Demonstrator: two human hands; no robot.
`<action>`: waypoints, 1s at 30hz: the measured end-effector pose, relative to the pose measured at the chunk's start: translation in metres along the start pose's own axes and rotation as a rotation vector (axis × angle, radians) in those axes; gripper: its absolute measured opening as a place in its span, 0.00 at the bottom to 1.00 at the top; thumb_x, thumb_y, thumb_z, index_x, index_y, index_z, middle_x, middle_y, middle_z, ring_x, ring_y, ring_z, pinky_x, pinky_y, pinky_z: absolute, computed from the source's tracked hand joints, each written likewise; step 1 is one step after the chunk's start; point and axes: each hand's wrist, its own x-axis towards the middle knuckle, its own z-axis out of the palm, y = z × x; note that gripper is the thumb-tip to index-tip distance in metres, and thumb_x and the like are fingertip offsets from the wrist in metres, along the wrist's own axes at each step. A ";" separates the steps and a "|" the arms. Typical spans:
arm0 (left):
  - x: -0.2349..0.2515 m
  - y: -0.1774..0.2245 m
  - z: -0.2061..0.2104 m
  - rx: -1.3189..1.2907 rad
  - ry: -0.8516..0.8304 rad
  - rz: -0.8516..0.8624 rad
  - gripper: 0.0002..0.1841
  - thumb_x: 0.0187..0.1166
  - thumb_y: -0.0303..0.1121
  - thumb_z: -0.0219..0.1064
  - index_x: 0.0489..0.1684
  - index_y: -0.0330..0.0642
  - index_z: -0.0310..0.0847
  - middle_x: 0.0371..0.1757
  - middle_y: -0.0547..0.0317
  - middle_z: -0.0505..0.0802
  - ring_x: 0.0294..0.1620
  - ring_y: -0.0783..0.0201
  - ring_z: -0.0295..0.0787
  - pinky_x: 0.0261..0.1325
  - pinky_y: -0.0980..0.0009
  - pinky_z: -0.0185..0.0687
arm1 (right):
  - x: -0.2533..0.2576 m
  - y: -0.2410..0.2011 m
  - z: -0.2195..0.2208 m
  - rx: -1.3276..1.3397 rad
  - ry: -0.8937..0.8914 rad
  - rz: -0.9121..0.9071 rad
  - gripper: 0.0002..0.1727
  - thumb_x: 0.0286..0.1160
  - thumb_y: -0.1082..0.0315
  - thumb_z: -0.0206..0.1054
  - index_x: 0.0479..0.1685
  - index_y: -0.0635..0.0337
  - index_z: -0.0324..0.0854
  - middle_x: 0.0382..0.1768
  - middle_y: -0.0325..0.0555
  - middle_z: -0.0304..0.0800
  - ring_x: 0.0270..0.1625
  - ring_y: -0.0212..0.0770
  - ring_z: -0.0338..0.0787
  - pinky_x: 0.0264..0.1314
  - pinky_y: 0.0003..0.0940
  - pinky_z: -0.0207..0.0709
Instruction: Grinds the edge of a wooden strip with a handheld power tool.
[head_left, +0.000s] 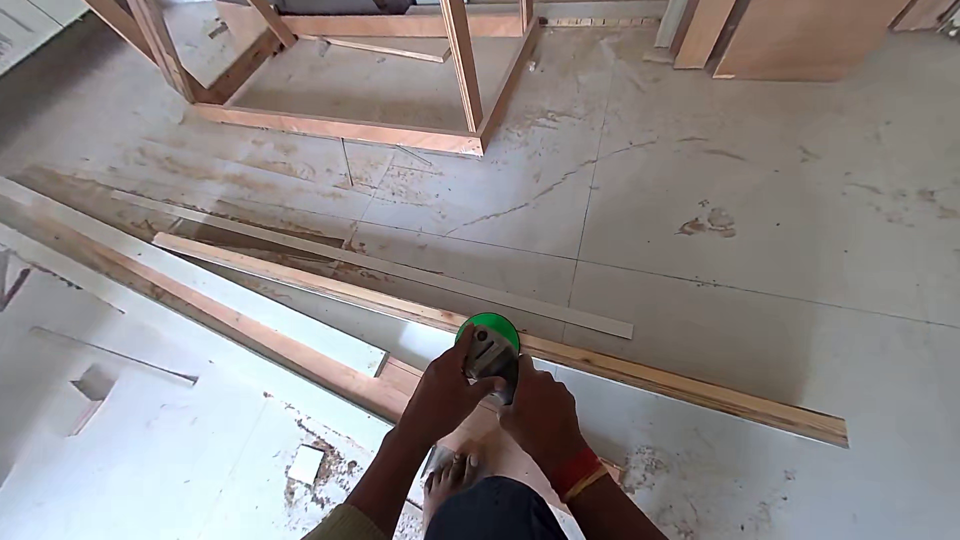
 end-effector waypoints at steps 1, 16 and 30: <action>0.000 0.002 0.003 0.007 -0.004 -0.003 0.54 0.69 0.55 0.80 0.96 0.50 0.49 0.61 0.48 0.91 0.48 0.58 0.93 0.57 0.57 0.89 | -0.001 0.003 0.000 0.004 -0.003 0.009 0.34 0.63 0.59 0.73 0.74 0.55 0.73 0.54 0.52 0.92 0.58 0.53 0.93 0.56 0.52 0.85; 0.001 0.045 0.044 0.054 -0.081 0.143 0.55 0.66 0.58 0.81 0.95 0.47 0.54 0.50 0.52 0.92 0.41 0.63 0.89 0.51 0.62 0.87 | -0.024 0.060 -0.012 0.085 -0.011 0.160 0.32 0.62 0.60 0.73 0.71 0.53 0.74 0.53 0.50 0.92 0.58 0.51 0.93 0.55 0.51 0.85; -0.002 0.113 0.122 0.079 -0.182 0.320 0.54 0.66 0.60 0.79 0.93 0.45 0.56 0.52 0.51 0.93 0.42 0.62 0.90 0.52 0.61 0.88 | -0.064 0.155 -0.022 0.253 0.083 0.333 0.34 0.58 0.59 0.77 0.71 0.51 0.75 0.51 0.49 0.93 0.56 0.51 0.93 0.54 0.52 0.85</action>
